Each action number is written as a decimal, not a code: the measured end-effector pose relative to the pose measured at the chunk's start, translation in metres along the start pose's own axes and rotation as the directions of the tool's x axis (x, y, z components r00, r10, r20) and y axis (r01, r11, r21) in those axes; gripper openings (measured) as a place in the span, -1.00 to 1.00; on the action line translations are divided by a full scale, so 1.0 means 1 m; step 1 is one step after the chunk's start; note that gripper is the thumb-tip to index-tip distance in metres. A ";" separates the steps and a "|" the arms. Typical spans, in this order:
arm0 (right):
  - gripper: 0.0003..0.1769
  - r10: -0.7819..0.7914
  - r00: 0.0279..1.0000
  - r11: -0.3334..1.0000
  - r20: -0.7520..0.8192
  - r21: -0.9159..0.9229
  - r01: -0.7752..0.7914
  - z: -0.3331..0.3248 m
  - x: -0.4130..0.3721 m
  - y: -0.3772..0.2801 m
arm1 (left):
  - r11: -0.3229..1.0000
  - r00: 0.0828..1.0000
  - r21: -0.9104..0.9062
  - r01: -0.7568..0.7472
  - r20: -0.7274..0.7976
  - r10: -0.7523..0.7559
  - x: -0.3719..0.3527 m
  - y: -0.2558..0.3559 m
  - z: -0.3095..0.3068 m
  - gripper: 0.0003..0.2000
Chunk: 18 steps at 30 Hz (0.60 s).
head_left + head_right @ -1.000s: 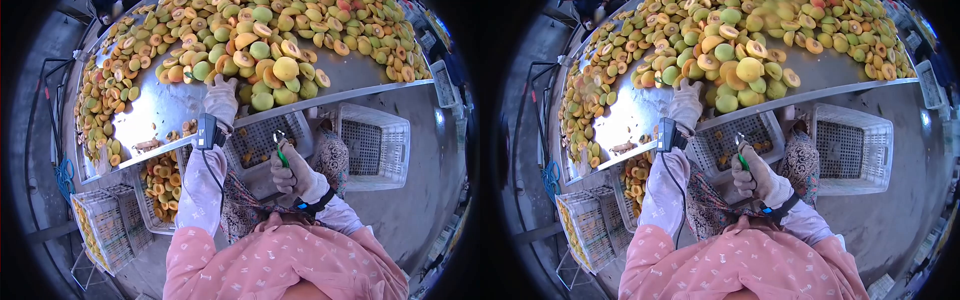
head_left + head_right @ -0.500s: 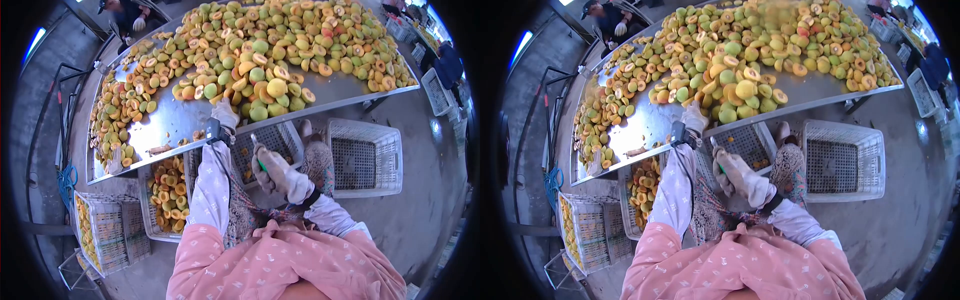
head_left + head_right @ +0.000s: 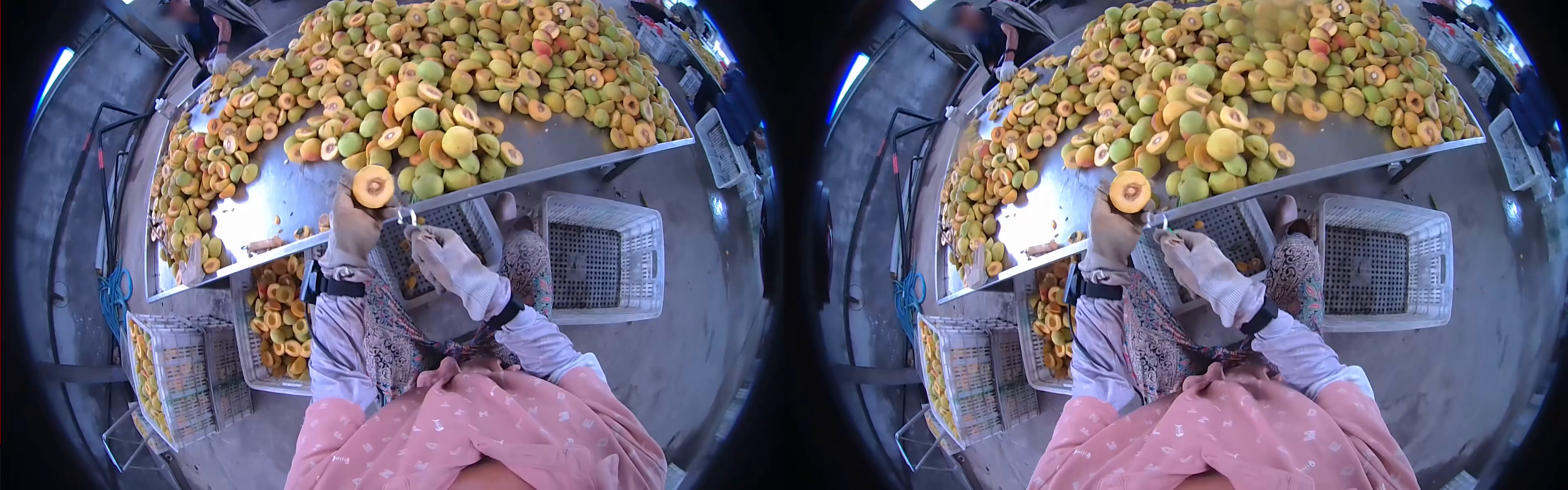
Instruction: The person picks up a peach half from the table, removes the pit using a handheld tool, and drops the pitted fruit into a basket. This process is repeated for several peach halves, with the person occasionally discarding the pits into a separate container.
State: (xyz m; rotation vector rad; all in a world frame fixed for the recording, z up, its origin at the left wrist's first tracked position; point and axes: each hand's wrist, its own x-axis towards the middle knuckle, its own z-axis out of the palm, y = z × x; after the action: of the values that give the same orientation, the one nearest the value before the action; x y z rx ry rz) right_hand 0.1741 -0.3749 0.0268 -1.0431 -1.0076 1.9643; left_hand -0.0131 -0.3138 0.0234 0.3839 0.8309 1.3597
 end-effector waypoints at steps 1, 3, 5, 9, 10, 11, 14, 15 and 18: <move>-0.64 -0.125 0.992 0.962 -0.013 -0.244 0.118 0.002 0.007 0.004 | 1.000 0.996 0.019 0.020 0.089 -0.022 -0.010 -0.002 0.002 -0.74; -0.62 -0.174 0.983 0.913 -0.064 -0.384 0.137 0.011 0.005 -0.002 | 0.809 0.936 0.474 -0.348 0.129 0.327 -0.038 -0.012 0.026 -0.67; -0.60 -0.245 0.962 0.863 -0.119 -0.479 0.161 0.019 -0.004 -0.010 | 0.209 0.770 0.807 -0.553 0.398 0.499 -0.057 -0.014 0.035 -0.44; -0.60 -0.279 0.953 0.826 -0.121 -0.537 0.174 0.025 -0.019 -0.015 | 0.349 0.760 0.752 -0.559 0.297 0.578 -0.078 -0.018 0.054 -0.75; -0.60 -0.327 0.938 0.820 -0.117 -0.528 0.220 0.024 -0.017 -0.008 | 0.350 0.758 0.750 -0.561 0.294 0.583 -0.079 -0.019 0.053 -0.75; -0.61 -0.374 0.920 0.813 -0.112 -0.517 0.268 0.027 -0.019 -0.009 | 0.256 0.730 0.788 -0.560 0.323 0.603 -0.080 -0.019 0.052 -0.68; -0.62 -0.348 0.931 0.832 -0.111 -0.495 0.252 0.040 -0.030 -0.017 | 0.101 0.640 0.828 -0.551 0.342 0.688 -0.085 -0.021 0.055 -0.71; -0.62 -0.347 0.932 0.831 -0.106 -0.494 0.253 0.044 -0.031 -0.016 | 0.046 0.573 0.836 -0.547 0.334 0.748 -0.086 -0.022 0.056 -0.78; -0.62 -0.329 0.938 0.873 -0.111 -0.415 0.257 0.050 -0.033 -0.011 | 0.321 0.632 0.774 -0.546 0.129 0.764 -0.090 -0.019 0.063 -0.74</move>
State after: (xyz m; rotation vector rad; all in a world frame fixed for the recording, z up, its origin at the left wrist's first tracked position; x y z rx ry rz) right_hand 0.1474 -0.4125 0.0664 -1.1751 -1.4074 1.4229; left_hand 0.0463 -0.3900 0.0796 1.3925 1.6068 1.7900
